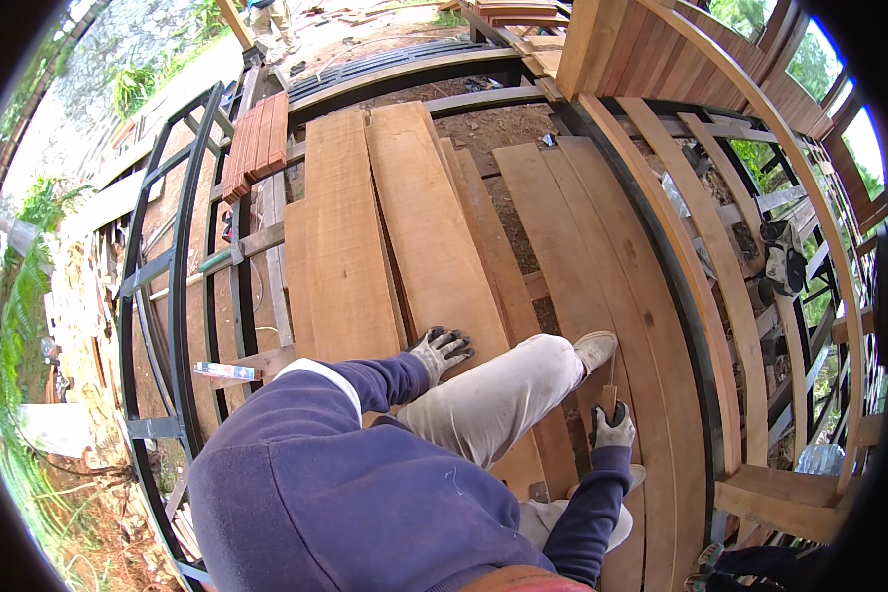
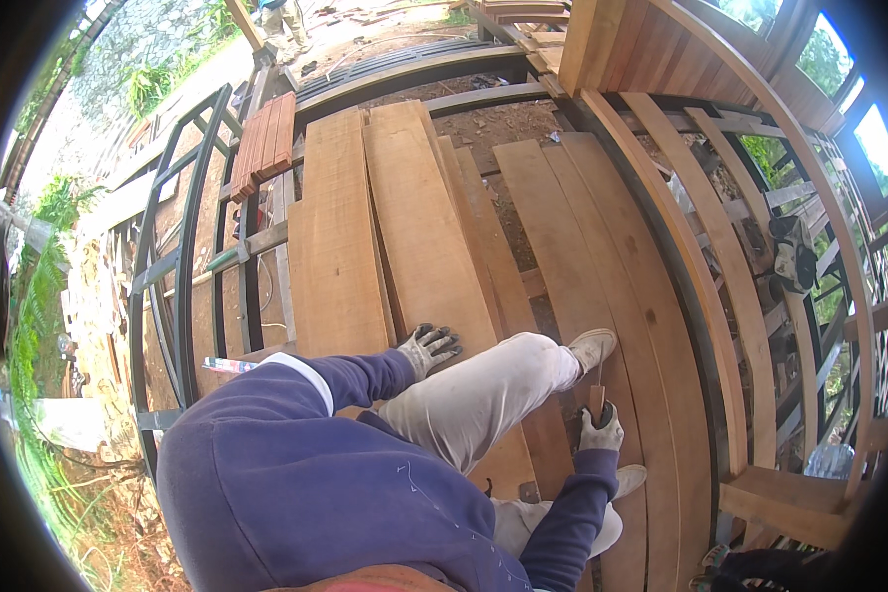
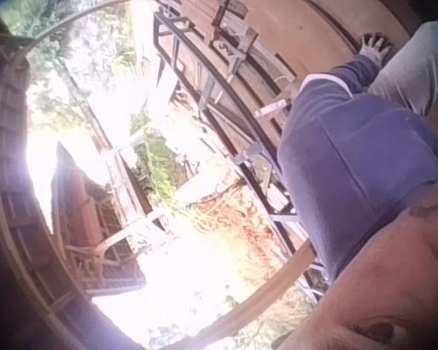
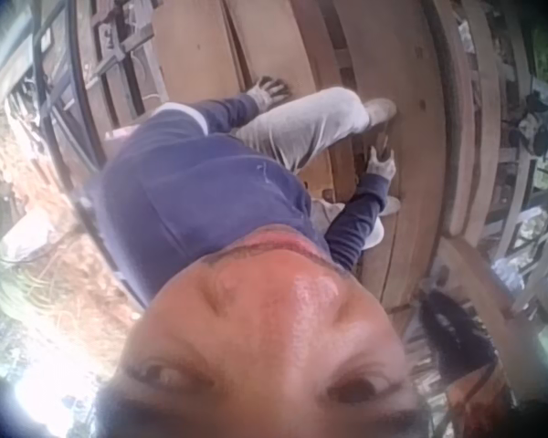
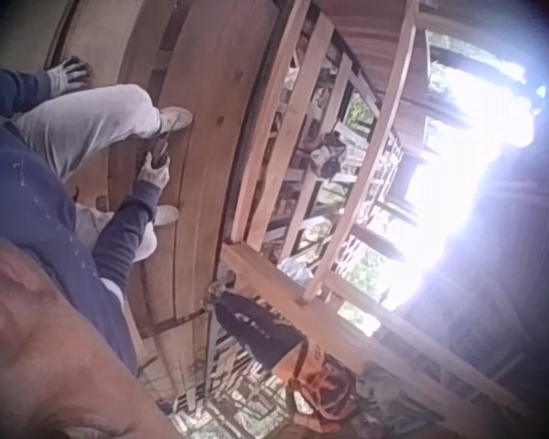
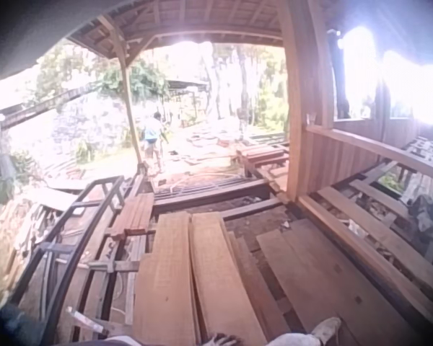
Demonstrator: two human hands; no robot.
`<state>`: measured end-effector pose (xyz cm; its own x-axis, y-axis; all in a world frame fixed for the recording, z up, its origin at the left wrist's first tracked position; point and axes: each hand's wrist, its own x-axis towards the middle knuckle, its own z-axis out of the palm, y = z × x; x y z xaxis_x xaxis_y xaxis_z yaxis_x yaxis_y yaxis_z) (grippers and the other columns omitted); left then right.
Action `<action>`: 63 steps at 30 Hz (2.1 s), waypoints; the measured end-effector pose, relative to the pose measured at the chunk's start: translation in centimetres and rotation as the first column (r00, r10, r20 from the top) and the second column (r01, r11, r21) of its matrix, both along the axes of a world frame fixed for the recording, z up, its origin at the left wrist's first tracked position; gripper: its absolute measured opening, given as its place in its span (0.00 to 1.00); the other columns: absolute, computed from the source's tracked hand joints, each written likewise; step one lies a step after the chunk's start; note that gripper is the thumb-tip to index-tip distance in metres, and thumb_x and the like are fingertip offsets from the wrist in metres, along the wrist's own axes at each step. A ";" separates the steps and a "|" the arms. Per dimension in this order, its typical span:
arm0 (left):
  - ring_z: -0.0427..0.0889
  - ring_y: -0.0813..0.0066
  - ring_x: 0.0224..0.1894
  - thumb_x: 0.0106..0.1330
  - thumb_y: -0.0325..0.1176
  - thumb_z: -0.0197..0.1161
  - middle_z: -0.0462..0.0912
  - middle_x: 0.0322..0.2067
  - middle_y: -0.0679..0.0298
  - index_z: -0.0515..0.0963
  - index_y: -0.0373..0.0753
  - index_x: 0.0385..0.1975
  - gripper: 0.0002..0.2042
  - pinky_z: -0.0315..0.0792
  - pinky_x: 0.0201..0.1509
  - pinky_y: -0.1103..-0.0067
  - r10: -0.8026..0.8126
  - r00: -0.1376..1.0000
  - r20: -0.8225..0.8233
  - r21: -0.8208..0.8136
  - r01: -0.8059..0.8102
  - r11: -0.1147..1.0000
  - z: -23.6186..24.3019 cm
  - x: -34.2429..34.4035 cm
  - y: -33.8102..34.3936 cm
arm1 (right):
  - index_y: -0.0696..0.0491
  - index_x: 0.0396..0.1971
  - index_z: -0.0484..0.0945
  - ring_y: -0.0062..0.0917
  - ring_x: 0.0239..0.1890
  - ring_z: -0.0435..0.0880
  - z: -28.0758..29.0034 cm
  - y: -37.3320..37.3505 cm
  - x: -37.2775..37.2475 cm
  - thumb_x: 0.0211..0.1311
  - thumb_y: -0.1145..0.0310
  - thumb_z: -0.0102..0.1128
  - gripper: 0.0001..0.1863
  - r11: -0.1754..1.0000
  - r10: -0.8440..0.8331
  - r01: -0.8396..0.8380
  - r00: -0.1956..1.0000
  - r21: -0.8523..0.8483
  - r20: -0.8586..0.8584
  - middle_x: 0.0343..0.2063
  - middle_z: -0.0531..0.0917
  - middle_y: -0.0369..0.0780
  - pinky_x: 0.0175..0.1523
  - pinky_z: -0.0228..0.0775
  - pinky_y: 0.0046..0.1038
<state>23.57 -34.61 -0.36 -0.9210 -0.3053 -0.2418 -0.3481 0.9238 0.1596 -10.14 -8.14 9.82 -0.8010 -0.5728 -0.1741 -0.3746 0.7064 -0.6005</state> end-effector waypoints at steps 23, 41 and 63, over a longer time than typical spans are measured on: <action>0.44 0.58 0.75 0.57 0.51 0.59 0.48 0.73 0.59 0.53 0.50 0.71 0.41 0.39 0.74 0.55 0.004 1.000 0.026 0.010 -0.004 1.000 0.3 0.0 0.0 | 0.51 0.59 0.71 0.19 0.13 0.75 -6.7 1.8 -2.2 0.61 0.69 0.64 0.25 0.976 0.045 -0.069 0.992 -0.205 -0.119 0.19 0.79 0.38 0.15 0.65 0.24; 0.45 0.57 0.75 0.58 0.50 0.56 0.48 0.73 0.60 0.54 0.51 0.71 0.38 0.40 0.73 0.52 0.011 0.999 0.032 0.027 -0.012 1.000 0.3 -0.2 0.0 | 0.55 0.59 0.70 0.46 0.51 0.80 -2.0 0.6 -0.6 0.56 0.65 0.66 0.29 0.996 -0.075 0.080 0.990 -0.038 0.117 0.49 0.80 0.53 0.56 0.72 0.39; 0.45 0.56 0.75 0.56 0.53 0.60 0.49 0.73 0.60 0.54 0.49 0.71 0.42 0.40 0.73 0.53 -0.002 1.000 0.005 -0.001 0.002 1.000 0.0 0.0 0.0 | 0.56 0.59 0.70 0.43 0.52 0.81 -1.6 0.7 -0.5 0.55 0.66 0.67 0.31 0.997 -0.046 0.052 0.994 -0.057 0.103 0.49 0.81 0.52 0.57 0.71 0.37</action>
